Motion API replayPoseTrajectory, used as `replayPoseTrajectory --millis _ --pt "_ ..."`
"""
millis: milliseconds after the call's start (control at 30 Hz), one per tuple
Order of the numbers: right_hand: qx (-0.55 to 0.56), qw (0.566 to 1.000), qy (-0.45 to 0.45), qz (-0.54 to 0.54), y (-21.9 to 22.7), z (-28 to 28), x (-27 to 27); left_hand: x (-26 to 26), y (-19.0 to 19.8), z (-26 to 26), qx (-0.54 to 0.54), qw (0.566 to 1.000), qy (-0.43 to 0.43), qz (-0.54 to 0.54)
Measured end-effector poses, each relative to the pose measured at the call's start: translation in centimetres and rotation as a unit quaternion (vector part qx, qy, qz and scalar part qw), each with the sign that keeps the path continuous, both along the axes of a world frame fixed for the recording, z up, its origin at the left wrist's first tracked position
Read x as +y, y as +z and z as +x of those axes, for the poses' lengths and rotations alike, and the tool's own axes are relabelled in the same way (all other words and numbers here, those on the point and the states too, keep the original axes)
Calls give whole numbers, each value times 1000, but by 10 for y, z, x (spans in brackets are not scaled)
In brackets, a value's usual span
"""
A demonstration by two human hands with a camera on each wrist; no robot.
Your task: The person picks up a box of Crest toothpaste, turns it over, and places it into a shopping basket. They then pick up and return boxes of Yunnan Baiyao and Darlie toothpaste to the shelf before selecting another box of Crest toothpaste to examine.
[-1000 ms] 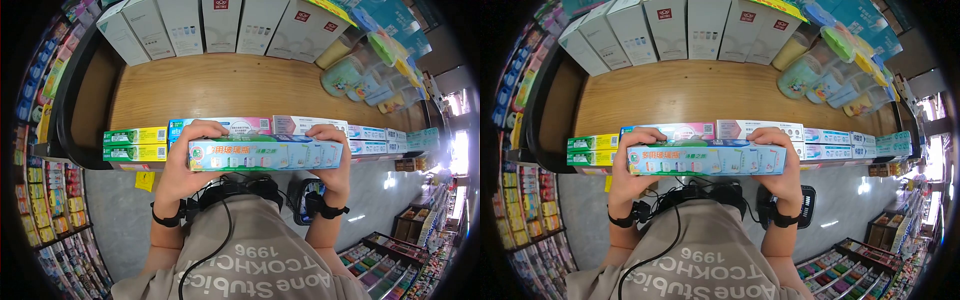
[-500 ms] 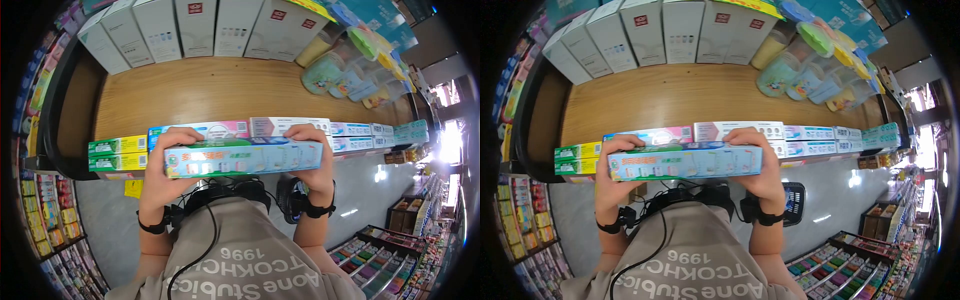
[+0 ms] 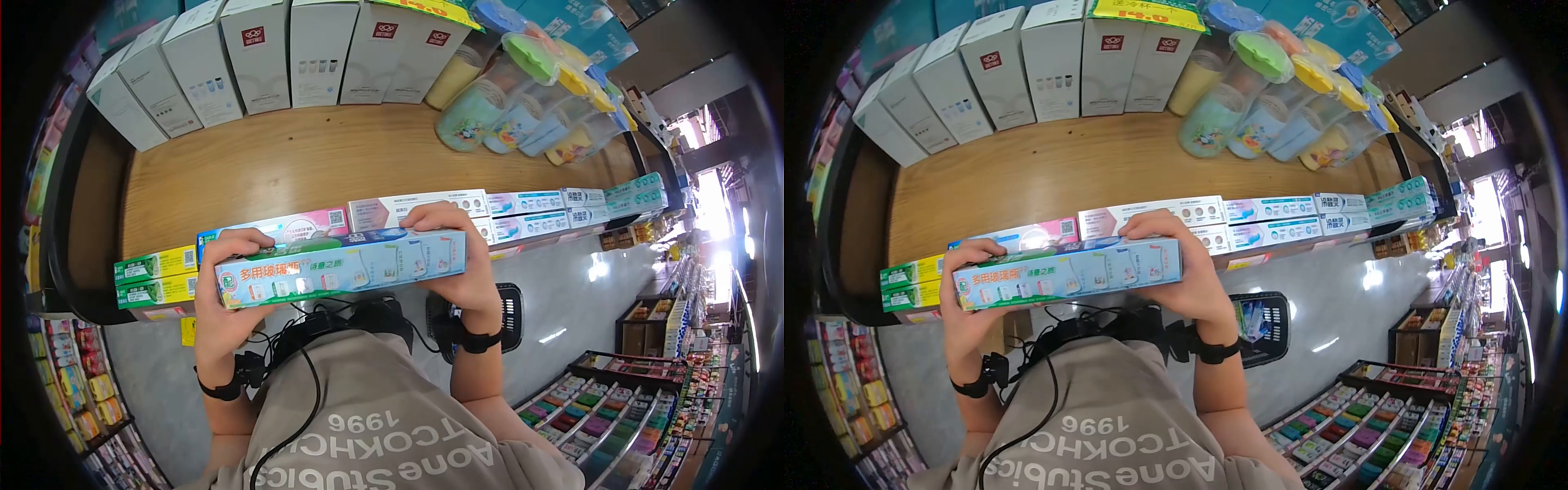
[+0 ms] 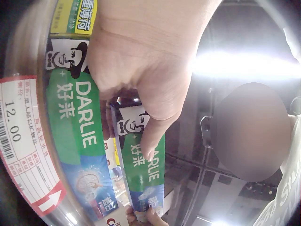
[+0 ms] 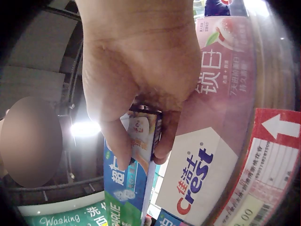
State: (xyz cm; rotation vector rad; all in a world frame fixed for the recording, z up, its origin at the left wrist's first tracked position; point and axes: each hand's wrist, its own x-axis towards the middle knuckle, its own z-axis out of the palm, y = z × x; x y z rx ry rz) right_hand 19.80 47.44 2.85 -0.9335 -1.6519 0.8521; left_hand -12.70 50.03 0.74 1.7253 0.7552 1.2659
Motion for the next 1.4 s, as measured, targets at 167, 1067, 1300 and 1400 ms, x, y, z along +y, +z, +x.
replayPoseTrajectory --millis 167,1067,1300,1400 --pt "-1 1000 2 1 1 0 0 0 -1 0 -3 1000 -1 -8" --pt "5 1000 6 0 1 0 0 -1 2 1 -2 1000 1 -8" --pt "2 1000 3 1 2 0 0 -1 -1 1 -13 1000 1 -25" --pt "2 1000 1 0 1 -1 -1 -1 -1 0 -9 1000 0 -28"
